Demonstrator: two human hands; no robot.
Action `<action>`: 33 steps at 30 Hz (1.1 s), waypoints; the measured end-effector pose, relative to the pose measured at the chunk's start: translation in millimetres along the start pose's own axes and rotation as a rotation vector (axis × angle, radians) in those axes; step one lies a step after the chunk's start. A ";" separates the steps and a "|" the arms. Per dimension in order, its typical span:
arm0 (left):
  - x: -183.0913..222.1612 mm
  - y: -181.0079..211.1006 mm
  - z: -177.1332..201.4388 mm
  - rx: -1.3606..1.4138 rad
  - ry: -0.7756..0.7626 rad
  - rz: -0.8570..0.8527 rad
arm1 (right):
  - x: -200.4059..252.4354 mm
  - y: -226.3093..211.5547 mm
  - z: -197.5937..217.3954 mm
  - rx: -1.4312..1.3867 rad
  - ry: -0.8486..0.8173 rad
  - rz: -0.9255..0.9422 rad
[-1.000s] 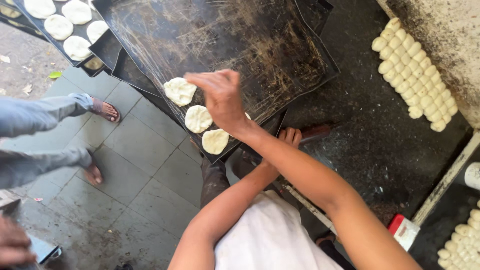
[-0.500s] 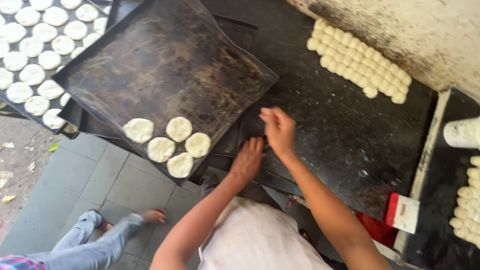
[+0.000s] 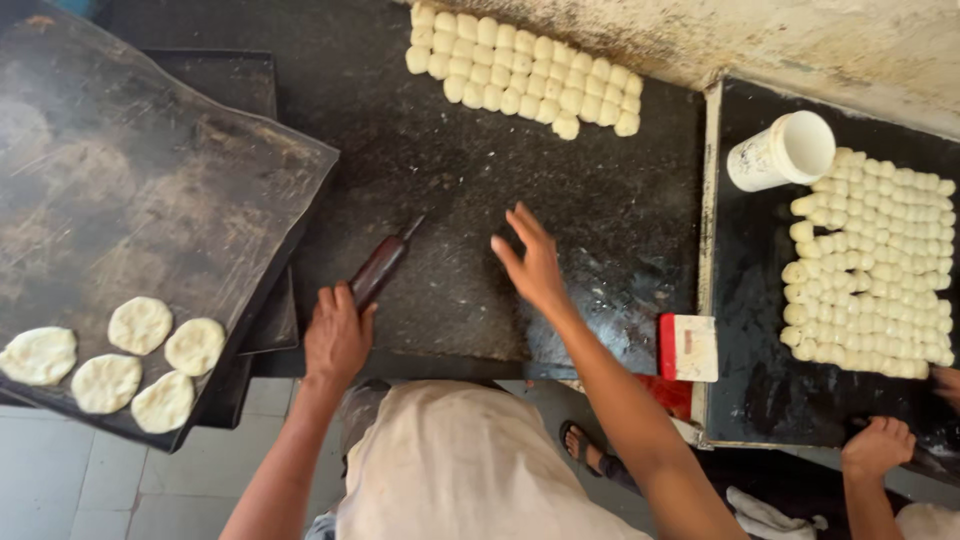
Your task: The person shapes dough balls using a small rolling pin on a counter and places them onto metal baking trays.
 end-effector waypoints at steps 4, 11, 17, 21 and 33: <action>0.7 2.4 -6.5 0.009 -0.073 0.107 | -101.4 65.0 28.1 0.300 0.220 0.077; -1.2 -6.4 1.8 0.127 -0.014 0.140 | -183.7 105.8 37.6 0.381 0.070 -0.259; -3.4 -16.5 -16.0 0.196 -0.012 0.056 | -27.1 -51.1 -0.7 0.044 0.236 0.289; -12.7 -27.5 -18.2 0.230 -0.028 0.048 | 62.9 -115.4 -62.7 0.191 0.039 0.380; -16.2 -35.2 -49.8 0.162 -0.114 -0.010 | 16.7 -132.3 -104.0 0.229 -0.011 0.208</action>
Point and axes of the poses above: each hand's wrist, its own x-axis away from the middle knuckle, its own z-axis out of the back of the hand, y = z × x, the point moved 6 cm from there along -x, towards the middle knuckle, and after that the axes turned 3 degrees about -z, right-handed, at the moved point
